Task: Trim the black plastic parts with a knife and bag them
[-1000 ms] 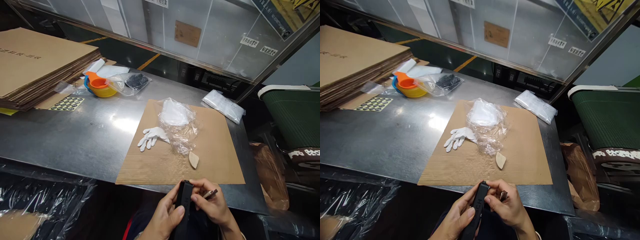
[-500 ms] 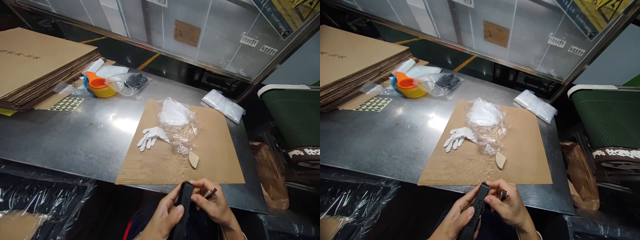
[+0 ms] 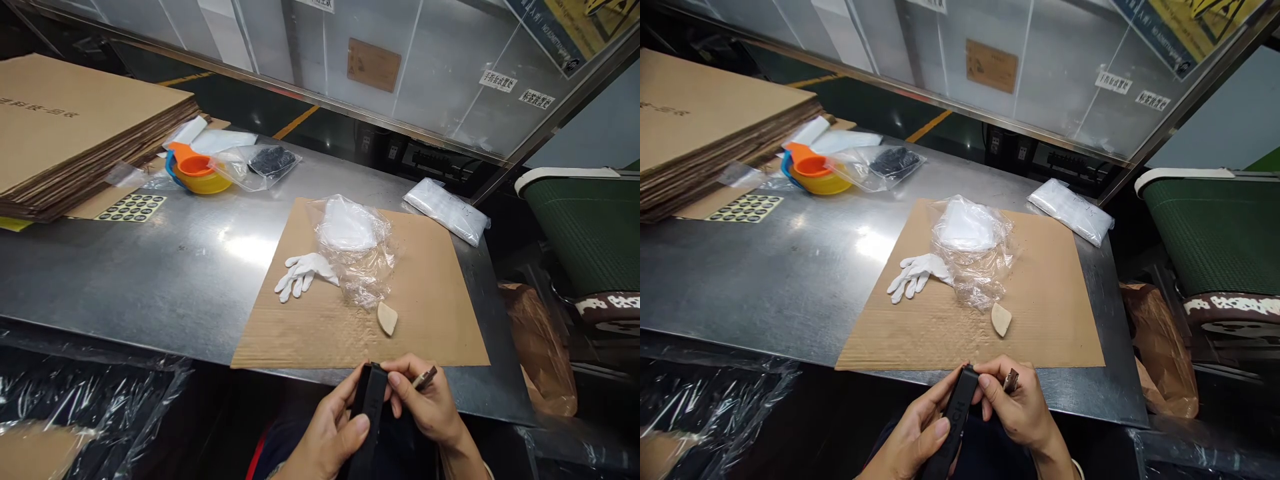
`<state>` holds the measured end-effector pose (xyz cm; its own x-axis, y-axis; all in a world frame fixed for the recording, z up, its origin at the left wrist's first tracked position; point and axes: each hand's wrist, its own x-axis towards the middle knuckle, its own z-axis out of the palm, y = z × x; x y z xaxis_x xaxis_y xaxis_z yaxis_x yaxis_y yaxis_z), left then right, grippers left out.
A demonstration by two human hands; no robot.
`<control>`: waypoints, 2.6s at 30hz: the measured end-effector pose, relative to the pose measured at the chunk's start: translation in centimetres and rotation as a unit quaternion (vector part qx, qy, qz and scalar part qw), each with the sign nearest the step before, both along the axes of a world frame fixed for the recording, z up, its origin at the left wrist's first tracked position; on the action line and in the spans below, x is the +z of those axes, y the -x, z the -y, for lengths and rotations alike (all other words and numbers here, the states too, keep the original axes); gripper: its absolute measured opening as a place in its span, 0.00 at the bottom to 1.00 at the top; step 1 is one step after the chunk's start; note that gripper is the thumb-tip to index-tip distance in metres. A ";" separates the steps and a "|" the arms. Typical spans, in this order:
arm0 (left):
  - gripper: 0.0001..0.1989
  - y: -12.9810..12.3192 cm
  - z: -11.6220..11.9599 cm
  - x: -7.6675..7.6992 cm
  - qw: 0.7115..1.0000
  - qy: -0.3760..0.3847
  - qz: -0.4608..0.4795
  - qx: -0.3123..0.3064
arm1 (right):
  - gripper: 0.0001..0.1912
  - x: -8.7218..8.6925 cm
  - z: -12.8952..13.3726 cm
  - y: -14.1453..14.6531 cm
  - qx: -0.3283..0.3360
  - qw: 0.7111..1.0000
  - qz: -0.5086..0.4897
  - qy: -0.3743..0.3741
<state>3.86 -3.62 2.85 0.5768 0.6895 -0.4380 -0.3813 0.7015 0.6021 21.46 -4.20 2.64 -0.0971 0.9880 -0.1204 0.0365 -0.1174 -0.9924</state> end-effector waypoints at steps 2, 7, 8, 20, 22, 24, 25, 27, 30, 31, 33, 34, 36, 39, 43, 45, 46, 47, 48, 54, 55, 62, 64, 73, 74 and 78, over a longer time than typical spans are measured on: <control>0.35 0.0 0.0 0.0 1.000 -0.003 0.000 -0.005 | 0.10 0.0 0.0 0.0 -0.001 1.000 -0.009 0.003; 0.37 -0.1 0.0 0.1 1.000 -0.003 0.005 -0.017 | 0.09 0.2 0.0 -0.1 0.007 1.000 -0.011 0.018; 0.36 -0.1 0.0 0.1 1.000 -0.007 0.006 -0.016 | 0.09 0.2 0.0 -0.2 0.008 1.000 -0.005 0.016; 0.34 -0.8 0.1 -0.6 0.997 -0.037 0.003 0.060 | 0.11 -0.3 -0.5 0.3 -0.024 0.999 -0.028 0.024; 0.34 -1.0 0.0 -0.7 0.995 -0.040 -0.006 0.089 | 0.13 -0.6 -0.8 0.5 -0.057 0.998 -0.018 0.023; 0.34 -1.2 -0.1 -0.8 0.992 -0.039 -0.028 0.115 | 0.16 -0.9 -1.1 0.5 -0.090 0.994 0.061 0.031; 0.35 -1.3 -0.3 -0.8 0.991 -0.035 -0.041 0.125 | 0.18 -1.1 -1.4 0.3 -0.102 0.987 0.116 0.038; 0.35 -1.5 -0.6 -0.7 0.988 -0.022 -0.064 0.141 | 0.20 -1.7 -1.8 -0.3 -0.115 0.967 0.221 0.052; 0.35 -1.7 -0.9 -0.6 0.981 0.000 -0.085 0.174 | 0.19 -3.2 -2.5 -2.0 -0.144 0.934 0.321 0.058; 0.35 -1.7 -1.0 -0.6 0.979 0.003 -0.090 0.183 | 0.18 -3.9 -2.6 -2.7 -0.160 0.920 0.354 0.057; 0.33 -1.7 -1.0 -0.9 0.976 0.000 -0.096 0.194 | 0.16 -5.1 -2.9 -4.0 -0.191 0.886 0.420 0.052; 0.33 -1.7 -1.0 -1.1 0.976 -0.005 -0.095 0.198 | 0.15 -5.8 -3.0 -4.5 -0.201 0.870 0.447 0.047; 0.32 -1.6 -1.0 -1.8 0.974 -0.017 -0.089 0.208 | 0.14 -6.9 -3.3 -5.5 -0.214 0.844 0.490 0.033; 0.33 -1.7 -1.1 -2.6 0.971 -0.026 -0.083 0.224 | 0.14 -8.0 -3.8 -6.4 -0.220 0.820 0.529 0.014; 0.37 -1.6 -1.5 -1.9 0.968 -0.025 -0.081 0.235 | 0.18 -8.0 -4.1 -6.3 -0.213 0.814 0.540 -0.016; 0.37 -1.5 -1.8 -1.2 0.969 -0.013 -0.075 0.234 | 0.21 -7.0 -3.7 -5.5 -0.200 0.822 0.532 -0.036; 0.36 -1.5 -1.9 -0.9 0.970 -0.004 -0.073 0.233 | 0.23 -6.2 -3.3 -4.9 -0.180 0.835 0.517 -0.050; 0.34 -1.5 -2.0 -0.8 0.969 0.005 -0.072 0.235 | 0.24 -5.4 -2.8 -4.3 -0.140 0.860 0.486 -0.065; 0.32 -1.5 -2.0 -0.7 0.968 0.013 -0.072 0.240 | 0.26 -4.5 -2.3 -3.5 -0.084 0.891 0.439 -0.078; 0.22 -1.1 -1.8 -0.9 0.967 0.009 -0.084 0.241 | 0.22 -2.0 0.1 -0.8 0.052 0.973 0.207 -0.082; 0.20 -1.0 -1.8 -0.9 0.971 0.001 -0.092 0.221 | 0.17 -2.1 0.1 -0.8 0.021 0.978 0.195 -0.074; 0.20 0.2 -0.9 -0.3 0.982 -0.091 -0.106 0.128 | 0.19 -2.7 0.0 -3.0 -0.020 0.996 0.086 -0.012; 0.20 0.4 -0.6 -0.5 0.981 -0.121 -0.102 0.116 | 0.21 -2.6 0.0 -3.2 -0.025 0.998 0.064 0.001; 0.18 0.7 -0.4 0.4 0.977 -0.148 -0.112 0.103 | 0.23 -2.8 -0.4 -3.4 -0.032 0.999 0.039 0.011; 0.18 0.6 -0.4 0.6 0.977 -0.149 -0.110 0.106 | 0.23 -2.8 -0.4 -3.4 -0.035 0.999 0.037 0.010; 0.16 0.6 -0.4 0.8 0.978 -0.150 -0.091 0.109 | 0.23 -2.7 -0.5 -3.3 -0.036 0.999 0.019 0.010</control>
